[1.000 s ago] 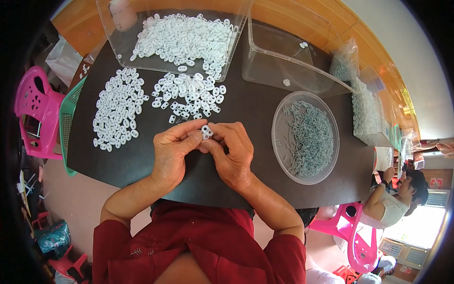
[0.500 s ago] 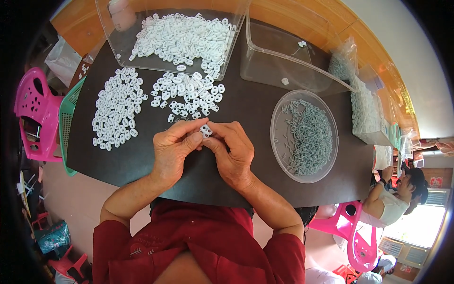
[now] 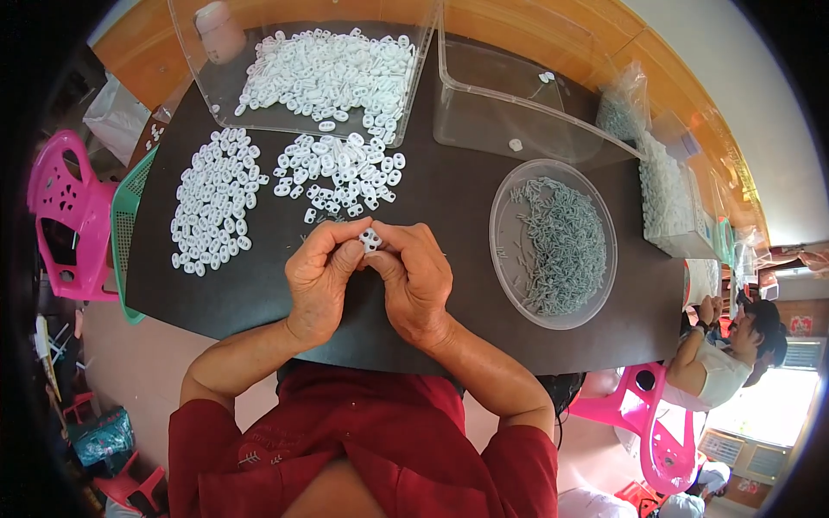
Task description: Assembling small white plastic components by manually joining pieces together at a workbench.
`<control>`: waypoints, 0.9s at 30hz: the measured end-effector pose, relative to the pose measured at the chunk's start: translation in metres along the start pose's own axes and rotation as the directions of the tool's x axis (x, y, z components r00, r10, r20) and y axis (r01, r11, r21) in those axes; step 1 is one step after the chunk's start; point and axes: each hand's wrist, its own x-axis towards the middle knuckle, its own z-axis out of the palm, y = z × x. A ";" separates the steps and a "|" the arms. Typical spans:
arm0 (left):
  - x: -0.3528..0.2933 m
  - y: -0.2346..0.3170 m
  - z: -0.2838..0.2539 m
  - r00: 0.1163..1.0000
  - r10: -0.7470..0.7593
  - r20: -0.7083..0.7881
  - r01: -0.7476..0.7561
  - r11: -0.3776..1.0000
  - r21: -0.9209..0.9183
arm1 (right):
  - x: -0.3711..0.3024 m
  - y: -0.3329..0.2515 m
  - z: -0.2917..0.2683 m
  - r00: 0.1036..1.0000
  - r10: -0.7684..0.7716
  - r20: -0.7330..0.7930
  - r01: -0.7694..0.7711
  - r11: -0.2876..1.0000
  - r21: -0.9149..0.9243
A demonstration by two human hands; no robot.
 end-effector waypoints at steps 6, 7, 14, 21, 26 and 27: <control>-0.002 -0.001 0.000 1.000 0.010 0.026 -0.011 0.999 0.039 | 0.000 -0.002 0.001 0.999 -0.047 -0.022 0.046 0.998 -0.048; -0.002 -0.001 0.000 1.000 0.010 0.026 -0.011 0.999 0.040 | -0.001 -0.002 0.001 0.999 -0.045 -0.025 0.044 0.998 -0.047; -0.001 -0.003 0.001 0.997 0.081 -0.004 -0.081 0.994 0.067 | -0.002 -0.002 0.004 0.995 -0.082 -0.048 0.079 0.995 -0.066; 0.001 0.002 0.000 0.999 -0.009 0.034 0.012 0.996 -0.091 | -0.003 -0.005 0.003 1.000 -0.012 -0.022 0.012 1.000 -0.005; -0.001 0.006 -0.003 0.999 -0.013 0.035 0.017 0.992 -0.122 | -0.005 -0.005 0.000 0.998 0.054 0.027 -0.056 0.996 0.067; -0.001 0.007 -0.003 0.999 -0.012 0.043 0.017 0.992 -0.122 | -0.005 -0.005 0.000 0.998 0.052 0.029 -0.053 0.996 0.067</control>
